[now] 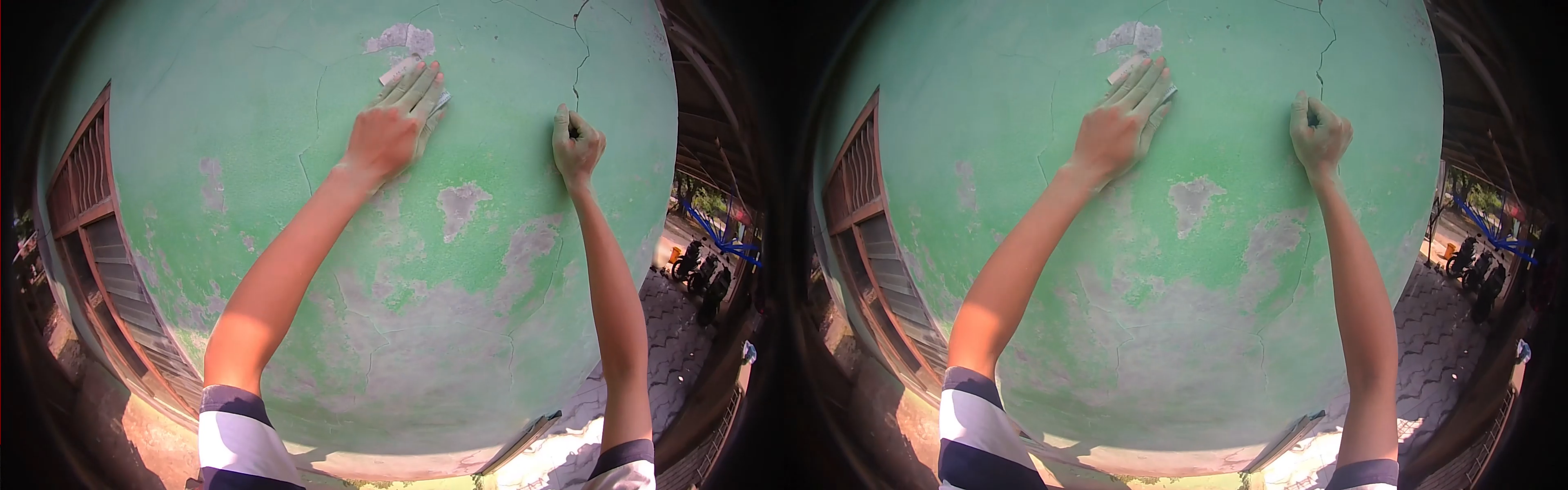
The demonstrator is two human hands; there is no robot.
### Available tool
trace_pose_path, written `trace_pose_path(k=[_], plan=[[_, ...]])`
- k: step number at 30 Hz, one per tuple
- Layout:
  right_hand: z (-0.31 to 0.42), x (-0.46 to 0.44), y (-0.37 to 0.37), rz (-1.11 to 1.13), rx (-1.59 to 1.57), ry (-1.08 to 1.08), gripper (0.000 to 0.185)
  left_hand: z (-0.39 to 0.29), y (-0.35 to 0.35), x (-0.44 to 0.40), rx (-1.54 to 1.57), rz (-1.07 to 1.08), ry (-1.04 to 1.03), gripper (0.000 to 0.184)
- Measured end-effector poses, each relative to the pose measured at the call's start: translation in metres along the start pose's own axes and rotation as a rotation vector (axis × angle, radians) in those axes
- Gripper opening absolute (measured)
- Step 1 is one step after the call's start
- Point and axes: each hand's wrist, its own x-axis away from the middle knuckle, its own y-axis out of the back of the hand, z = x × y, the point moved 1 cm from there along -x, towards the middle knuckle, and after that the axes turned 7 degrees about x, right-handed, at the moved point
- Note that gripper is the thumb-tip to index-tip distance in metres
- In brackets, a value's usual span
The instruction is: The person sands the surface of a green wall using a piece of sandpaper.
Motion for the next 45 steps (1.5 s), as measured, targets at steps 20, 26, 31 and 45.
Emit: trace_pose_path(k=[20,26,31,45], plan=[[-0.001,0.006,0.002,-0.035,-0.010,0.069,0.040,-0.025,-0.014,0.008,0.017,0.054,-0.060,0.044],[0.001,0.006,0.000,-0.052,-0.059,0.076,0.044,0.038,0.016,-0.060,-0.076,0.101,-0.041,0.045],[0.001,0.005,0.005,-0.020,-0.058,0.085,0.039,0.021,0.000,-0.045,-0.143,0.048,0.011,0.049],[0.000,0.001,0.009,-0.002,-0.133,0.058,0.039,0.012,-0.014,-0.062,-0.131,0.015,-0.079,0.045]])
